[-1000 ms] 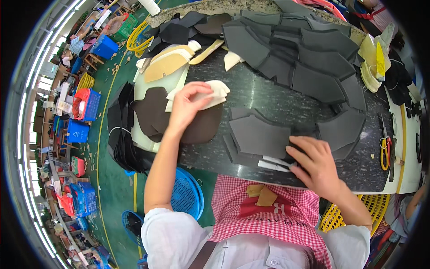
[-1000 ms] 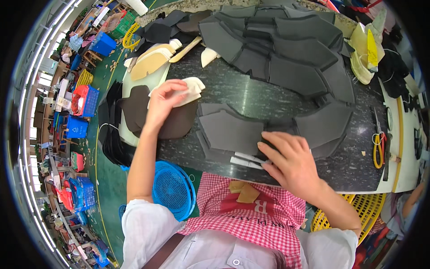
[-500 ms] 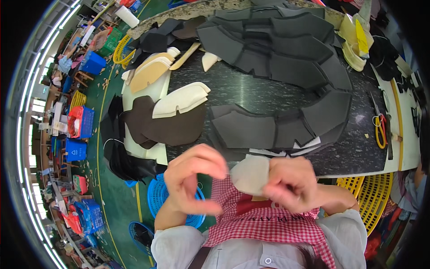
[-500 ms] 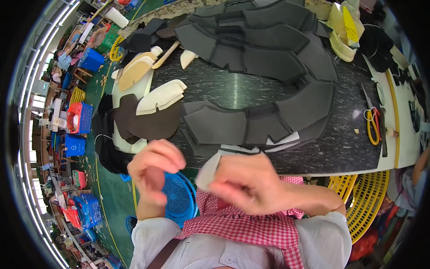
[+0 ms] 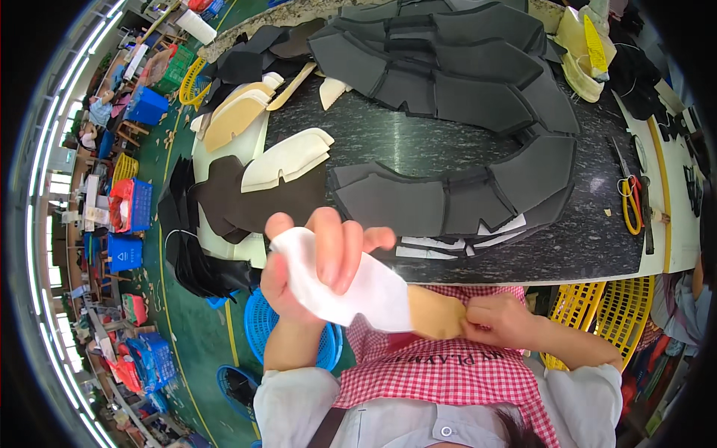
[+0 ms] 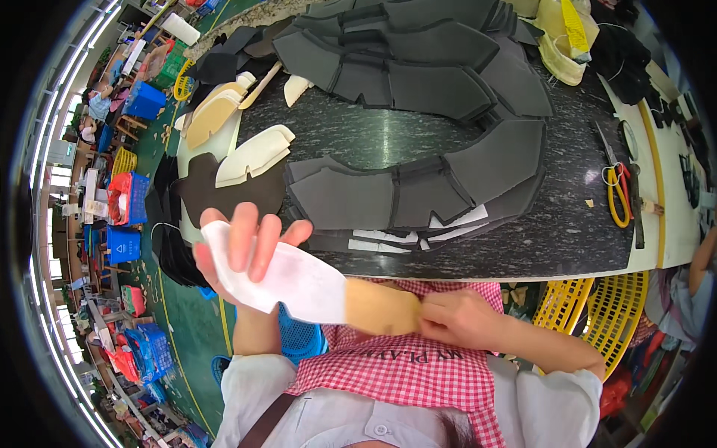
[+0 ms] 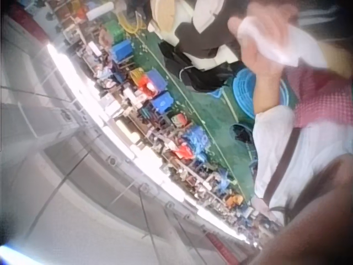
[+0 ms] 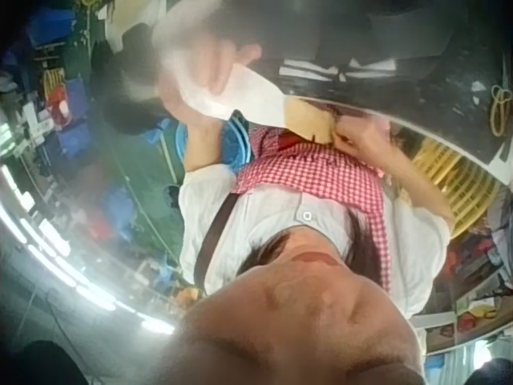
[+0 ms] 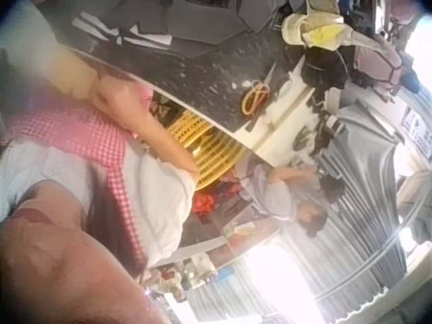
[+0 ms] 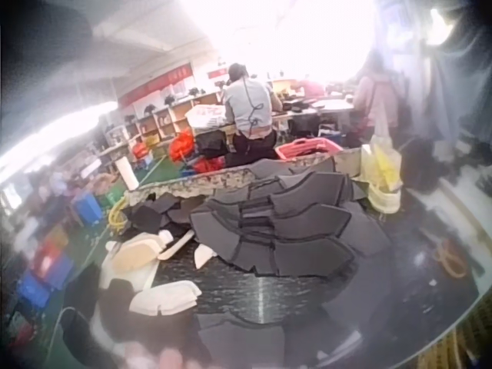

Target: The person peels the backing off adhesive foam inserts and presses them onto fabric cutouts by hand. After gathering and sorting the assembled cutouts, the person repeats the peeling and adhering process on another set of cutouts.

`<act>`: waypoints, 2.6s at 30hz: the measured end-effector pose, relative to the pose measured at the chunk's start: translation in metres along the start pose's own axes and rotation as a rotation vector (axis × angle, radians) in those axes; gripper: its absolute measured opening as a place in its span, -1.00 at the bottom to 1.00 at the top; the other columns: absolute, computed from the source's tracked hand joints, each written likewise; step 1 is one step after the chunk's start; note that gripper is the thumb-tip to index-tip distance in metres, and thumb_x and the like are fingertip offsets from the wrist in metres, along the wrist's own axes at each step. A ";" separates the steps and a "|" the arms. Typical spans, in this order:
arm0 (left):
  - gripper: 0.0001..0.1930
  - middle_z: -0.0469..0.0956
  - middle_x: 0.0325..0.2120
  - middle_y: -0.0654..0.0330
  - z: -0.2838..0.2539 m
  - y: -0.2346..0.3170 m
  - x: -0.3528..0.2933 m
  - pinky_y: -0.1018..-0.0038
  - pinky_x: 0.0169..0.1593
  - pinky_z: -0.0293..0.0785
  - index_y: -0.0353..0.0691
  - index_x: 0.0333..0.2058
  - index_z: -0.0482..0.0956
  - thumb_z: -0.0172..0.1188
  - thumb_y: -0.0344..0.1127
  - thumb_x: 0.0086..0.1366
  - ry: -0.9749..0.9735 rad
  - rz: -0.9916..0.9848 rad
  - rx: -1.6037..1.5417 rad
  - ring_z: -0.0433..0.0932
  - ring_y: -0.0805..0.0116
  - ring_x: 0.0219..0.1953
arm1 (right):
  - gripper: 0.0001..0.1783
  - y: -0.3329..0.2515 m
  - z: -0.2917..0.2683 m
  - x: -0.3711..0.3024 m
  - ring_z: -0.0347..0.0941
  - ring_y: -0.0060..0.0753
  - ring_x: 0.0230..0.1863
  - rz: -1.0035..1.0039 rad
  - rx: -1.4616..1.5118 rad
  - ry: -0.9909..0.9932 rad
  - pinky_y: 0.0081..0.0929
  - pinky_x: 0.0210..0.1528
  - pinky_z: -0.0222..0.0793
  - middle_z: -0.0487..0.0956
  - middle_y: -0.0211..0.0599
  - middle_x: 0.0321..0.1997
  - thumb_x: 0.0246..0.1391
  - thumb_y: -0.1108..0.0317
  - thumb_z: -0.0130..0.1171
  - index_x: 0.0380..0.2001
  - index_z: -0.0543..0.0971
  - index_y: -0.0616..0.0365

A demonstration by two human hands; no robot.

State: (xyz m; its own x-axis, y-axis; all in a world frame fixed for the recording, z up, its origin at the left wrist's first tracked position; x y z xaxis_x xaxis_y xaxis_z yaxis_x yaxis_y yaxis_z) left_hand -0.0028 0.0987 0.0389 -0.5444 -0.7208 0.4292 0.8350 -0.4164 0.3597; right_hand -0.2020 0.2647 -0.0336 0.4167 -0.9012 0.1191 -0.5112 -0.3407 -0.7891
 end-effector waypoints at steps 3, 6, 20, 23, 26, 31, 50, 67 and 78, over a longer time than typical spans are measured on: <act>-0.81 0.44 -0.44 0.10 -0.002 -0.003 0.006 0.33 -0.25 0.43 -0.09 -0.47 0.40 0.27 -0.27 0.14 -0.091 -0.203 0.455 0.41 0.37 -0.47 | -0.79 -0.002 -0.017 -0.016 0.44 -0.26 -0.56 0.147 -0.167 -0.033 -0.40 -0.53 0.38 0.44 -0.31 -0.52 -0.08 0.30 0.27 -0.50 0.45 0.15; -0.56 0.45 -0.46 0.14 0.021 -0.028 0.003 0.44 -0.45 0.37 -0.18 -0.50 0.40 0.53 -0.17 -0.19 -0.412 -0.209 1.183 0.44 0.31 -0.47 | -0.75 -0.024 -0.056 0.017 0.46 -0.33 -0.55 0.055 0.151 0.139 -0.45 -0.52 0.38 0.49 -0.31 -0.41 -0.10 0.29 0.31 -0.43 0.49 0.19; -0.51 0.63 -0.45 0.17 -0.024 -0.052 0.019 0.60 -0.34 0.45 -0.18 0.10 0.30 0.17 -0.49 0.17 0.159 -0.516 1.294 0.55 0.57 -0.39 | -0.72 0.035 -0.127 0.052 0.32 -0.53 -0.53 0.249 -0.145 0.486 -0.56 -0.47 0.25 0.39 -0.33 -0.55 0.04 0.26 0.20 -0.52 0.43 0.25; -0.53 0.62 -0.46 0.14 -0.026 -0.053 0.015 0.62 -0.41 0.41 -0.18 0.07 0.34 0.17 -0.50 0.17 0.087 -0.489 1.454 0.54 0.60 -0.43 | -0.71 0.042 -0.124 0.057 0.30 -0.43 -0.61 0.225 -0.130 0.483 -0.52 -0.54 0.24 0.37 -0.29 -0.57 -0.04 0.30 0.27 -0.57 0.40 0.24; -0.60 0.61 -0.47 0.13 -0.029 -0.054 0.014 0.62 -0.47 0.39 -0.20 0.00 0.42 0.17 -0.49 0.15 0.139 -0.487 1.451 0.53 0.59 -0.51 | -0.69 0.045 -0.120 0.062 0.34 -0.34 -0.61 0.252 -0.236 0.445 -0.47 -0.56 0.25 0.38 -0.30 -0.58 -0.06 0.29 0.28 -0.60 0.39 0.23; -0.75 0.61 -0.44 0.19 -0.029 -0.057 0.016 0.60 -0.54 0.39 -0.18 -0.22 0.58 0.18 -0.53 0.08 -0.051 -0.401 1.753 0.53 0.54 -0.59 | -0.67 0.053 -0.125 0.068 0.42 -0.22 -0.58 0.079 -0.803 0.322 -0.34 -0.50 0.33 0.38 -0.35 -0.60 -0.14 0.21 0.31 -0.64 0.38 0.14; -0.68 0.52 -0.16 0.08 -0.113 0.098 0.033 0.30 -0.06 0.42 -0.27 -0.19 0.56 0.27 -0.26 0.07 -0.094 -0.056 2.555 0.50 0.09 -0.13 | -0.46 0.001 -0.150 0.023 0.44 -0.05 0.09 -0.072 -1.001 0.607 -0.25 0.14 0.33 0.52 -0.02 0.03 -0.22 0.65 0.01 -0.03 0.51 0.27; -0.59 0.53 -0.10 0.14 -0.101 0.089 0.019 0.21 0.06 0.35 -0.09 -0.10 0.58 0.07 -0.57 0.04 -0.170 0.520 2.752 0.52 0.12 -0.07 | -0.56 0.021 -0.134 0.117 0.32 -0.16 0.16 -0.145 -0.723 0.380 -0.31 0.19 0.25 0.42 -0.19 0.11 -0.16 0.51 0.20 -0.09 0.49 0.14; -0.72 0.59 -0.19 0.22 -0.061 0.055 0.007 0.19 0.05 0.34 -0.10 -0.24 0.64 0.18 -0.47 0.01 -0.203 0.708 2.572 0.54 0.21 -0.12 | -0.69 0.081 -0.104 0.176 0.33 -0.13 0.16 -0.262 -0.650 0.161 -0.29 0.25 0.19 0.50 -0.17 -0.01 -0.05 0.29 0.22 -0.24 0.51 0.21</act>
State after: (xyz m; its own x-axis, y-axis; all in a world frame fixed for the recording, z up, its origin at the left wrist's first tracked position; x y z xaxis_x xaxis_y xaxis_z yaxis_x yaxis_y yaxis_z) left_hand 0.0442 0.0365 0.0114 -0.5237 -0.3234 0.7881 -0.6286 0.7711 -0.1012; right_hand -0.2481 0.0507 -0.0135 0.4966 -0.7794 0.3821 -0.7745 -0.5966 -0.2104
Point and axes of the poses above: each hand's wrist, its own x-axis towards the middle knuckle, its own z-axis out of the palm, y = z × x, the point moved 1 cm from there along x, towards the middle knuckle
